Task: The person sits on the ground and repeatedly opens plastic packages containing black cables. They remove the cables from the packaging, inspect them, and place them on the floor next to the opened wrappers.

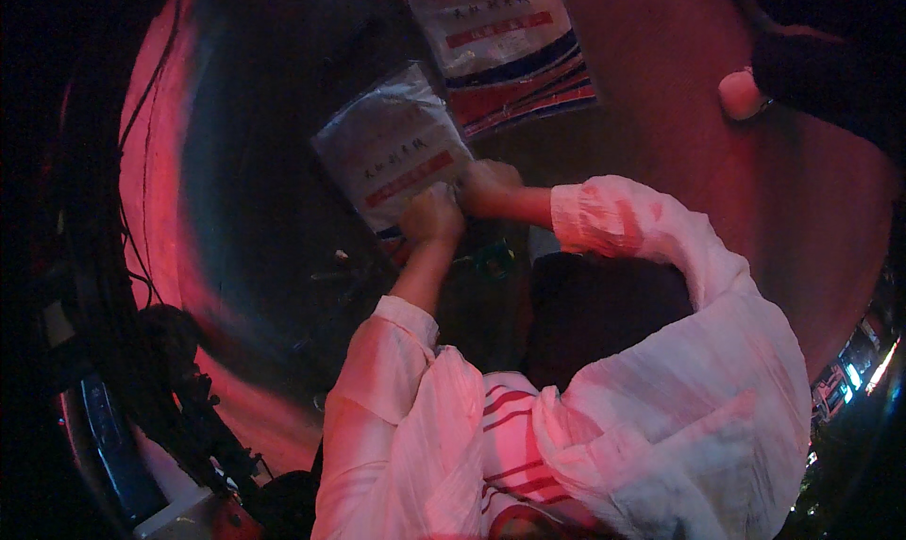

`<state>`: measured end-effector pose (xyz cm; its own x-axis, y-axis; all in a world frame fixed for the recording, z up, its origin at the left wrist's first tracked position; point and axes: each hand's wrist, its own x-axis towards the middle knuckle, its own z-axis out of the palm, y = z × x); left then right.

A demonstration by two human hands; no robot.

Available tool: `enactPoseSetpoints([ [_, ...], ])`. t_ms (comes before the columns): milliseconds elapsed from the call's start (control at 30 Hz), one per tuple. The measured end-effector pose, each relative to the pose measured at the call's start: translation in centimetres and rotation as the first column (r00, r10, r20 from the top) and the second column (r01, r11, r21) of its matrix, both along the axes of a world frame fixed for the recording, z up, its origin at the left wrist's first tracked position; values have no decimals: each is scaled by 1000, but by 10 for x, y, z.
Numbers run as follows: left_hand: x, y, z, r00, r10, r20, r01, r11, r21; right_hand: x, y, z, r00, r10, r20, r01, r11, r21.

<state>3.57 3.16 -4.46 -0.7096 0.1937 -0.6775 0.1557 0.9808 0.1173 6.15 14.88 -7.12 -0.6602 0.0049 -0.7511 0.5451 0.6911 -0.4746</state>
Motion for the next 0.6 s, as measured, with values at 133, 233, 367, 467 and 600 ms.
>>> enactPoseSetpoints([
  [133,6,-3,-12,998,17,-56,-16,1000,8,1,-3,-2,999,-41,36,41,999,-10],
  [233,5,7,-2,994,93,55,-94,996,11,7,2,-8,999,8,47,-6,1000,-30],
  [367,1,2,-14,999,-50,20,50,999,-14,3,2,-7,994,-20,107,24,999,-32],
  [467,-3,-11,-21,997,-81,6,80,985,150,12,8,-25,998,-17,-61,8,988,-153],
  [600,-15,-39,-15,997,-57,56,26,894,448,13,30,-10,979,-193,-66,113,783,-611],
])
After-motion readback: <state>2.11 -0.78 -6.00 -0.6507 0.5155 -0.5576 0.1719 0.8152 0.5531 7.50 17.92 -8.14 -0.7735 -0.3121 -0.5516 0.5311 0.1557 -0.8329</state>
